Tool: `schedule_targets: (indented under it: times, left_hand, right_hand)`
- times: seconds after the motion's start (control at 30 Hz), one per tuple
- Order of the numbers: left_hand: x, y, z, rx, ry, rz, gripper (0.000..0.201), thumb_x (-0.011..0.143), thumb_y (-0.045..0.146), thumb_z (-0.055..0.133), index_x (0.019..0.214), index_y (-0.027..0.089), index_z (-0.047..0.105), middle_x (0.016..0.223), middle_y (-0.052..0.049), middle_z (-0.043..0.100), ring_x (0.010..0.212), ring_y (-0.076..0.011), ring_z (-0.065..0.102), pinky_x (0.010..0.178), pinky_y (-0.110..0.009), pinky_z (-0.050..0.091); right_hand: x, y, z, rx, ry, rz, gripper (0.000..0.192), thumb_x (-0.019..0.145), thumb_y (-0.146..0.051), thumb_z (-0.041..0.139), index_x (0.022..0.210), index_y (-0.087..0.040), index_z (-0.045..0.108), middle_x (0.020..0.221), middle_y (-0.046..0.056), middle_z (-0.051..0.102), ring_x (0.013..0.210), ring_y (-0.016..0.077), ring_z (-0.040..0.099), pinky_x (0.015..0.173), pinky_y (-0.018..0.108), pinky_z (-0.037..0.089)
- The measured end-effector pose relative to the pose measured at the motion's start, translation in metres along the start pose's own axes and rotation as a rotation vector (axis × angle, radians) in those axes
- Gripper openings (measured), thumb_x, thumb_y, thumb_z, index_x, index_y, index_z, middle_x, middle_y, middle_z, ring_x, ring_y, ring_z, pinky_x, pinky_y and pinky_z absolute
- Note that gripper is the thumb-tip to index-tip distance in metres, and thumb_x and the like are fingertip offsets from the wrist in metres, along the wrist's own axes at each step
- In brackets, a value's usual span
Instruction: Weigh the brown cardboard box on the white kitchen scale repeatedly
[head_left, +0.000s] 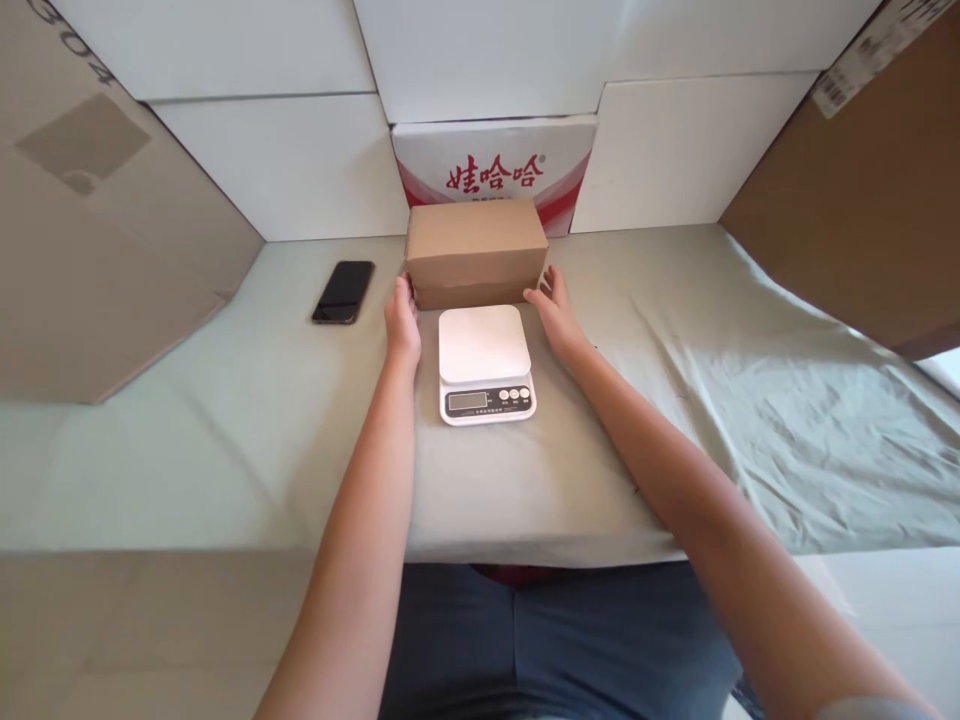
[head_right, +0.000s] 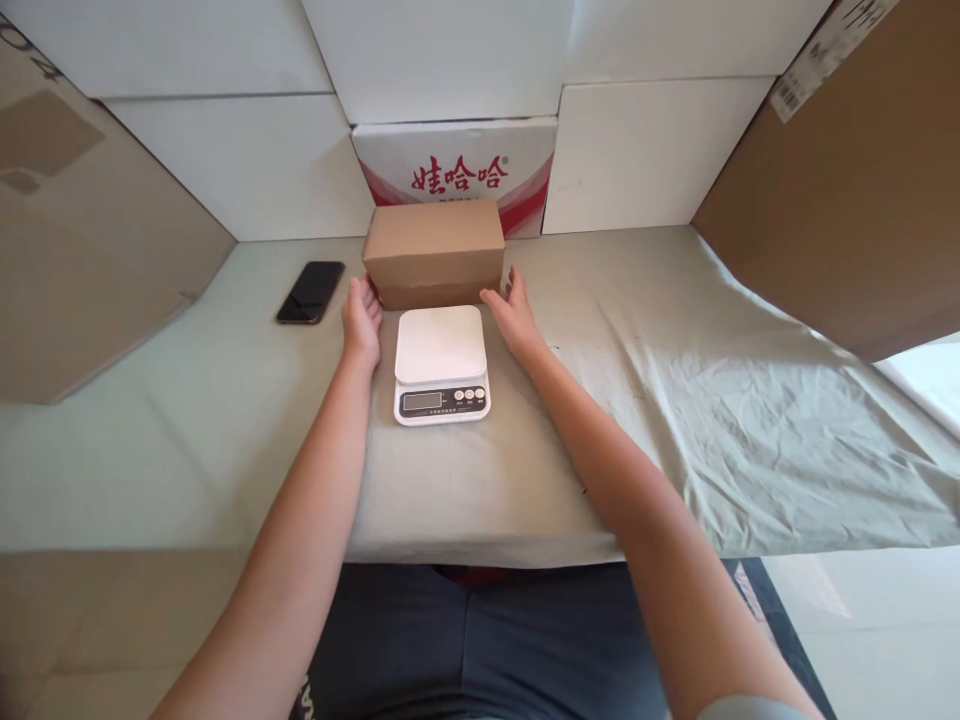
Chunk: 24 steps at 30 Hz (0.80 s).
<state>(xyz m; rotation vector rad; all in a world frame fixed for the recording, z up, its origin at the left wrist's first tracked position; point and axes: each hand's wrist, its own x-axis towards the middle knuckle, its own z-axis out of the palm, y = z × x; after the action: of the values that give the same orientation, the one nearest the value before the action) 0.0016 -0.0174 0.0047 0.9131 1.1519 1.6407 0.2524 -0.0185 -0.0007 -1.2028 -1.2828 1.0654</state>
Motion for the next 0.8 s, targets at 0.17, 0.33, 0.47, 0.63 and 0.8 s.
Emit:
schedule_targets:
  times: [0.17, 0.33, 0.47, 0.63, 0.8]
  left_hand:
    - [0.008, -0.009, 0.0, -0.041, 0.033, 0.049, 0.059, 0.113, 0.048, 0.035, 0.151, 0.013, 0.062, 0.168, -0.016, 0.054, 0.156, -0.0205, 0.053, 0.13, -0.031, 0.038]
    - [0.011, -0.014, -0.002, -0.039, 0.025, 0.079, 0.058, 0.109, 0.057, 0.044, 0.144, 0.018, 0.068, 0.163, -0.014, 0.061, 0.155, -0.0222, 0.054, 0.131, -0.035, 0.038]
    - [0.01, -0.013, -0.002, -0.025, 0.018, 0.081, 0.062, 0.104, 0.066, 0.051, 0.138, 0.018, 0.071, 0.16, -0.016, 0.063, 0.155, -0.0261, 0.054, 0.13, -0.038, 0.039]
    - [0.01, -0.013, 0.0, 0.006, 0.041, 0.063, 0.058, 0.105, 0.065, 0.051, 0.131, 0.017, 0.072, 0.152, -0.013, 0.069, 0.154, -0.0257, 0.055, 0.128, -0.037, 0.042]
    - [0.01, -0.014, 0.0, -0.003, 0.042, 0.091, 0.052, 0.106, 0.061, 0.052, 0.128, 0.02, 0.072, 0.149, -0.01, 0.071, 0.154, -0.0252, 0.055, 0.128, -0.037, 0.042]
  right_hand:
    - [-0.081, -0.002, -0.024, -0.263, -0.335, -0.167, 0.111, 0.087, -0.051, 0.074, 0.173, -0.033, 0.006, 0.188, 0.001, -0.003, 0.176, 0.0301, -0.01, 0.144, 0.061, -0.004]
    - [-0.105, -0.004, -0.013, -0.456, -0.455, -0.294, 0.116, 0.089, -0.046, 0.072, 0.174, -0.036, -0.005, 0.187, 0.0, -0.014, 0.174, 0.0342, -0.02, 0.141, 0.068, -0.01]
    - [-0.101, -0.005, -0.005, -0.528, -0.456, -0.301, 0.119, 0.086, -0.036, 0.072, 0.174, -0.036, -0.007, 0.187, 0.002, -0.014, 0.173, 0.0392, -0.021, 0.137, 0.074, -0.014]
    - [-0.1, -0.006, -0.008, -0.548, -0.473, -0.23, 0.119, 0.083, -0.033, 0.072, 0.175, -0.036, -0.005, 0.187, 0.002, -0.015, 0.173, 0.0416, -0.021, 0.136, 0.075, -0.013]
    - [-0.098, -0.01, -0.006, -0.539, -0.493, -0.157, 0.116, 0.081, -0.026, 0.07, 0.174, -0.041, 0.003, 0.187, -0.003, -0.011, 0.173, 0.0422, -0.017, 0.136, 0.076, -0.011]
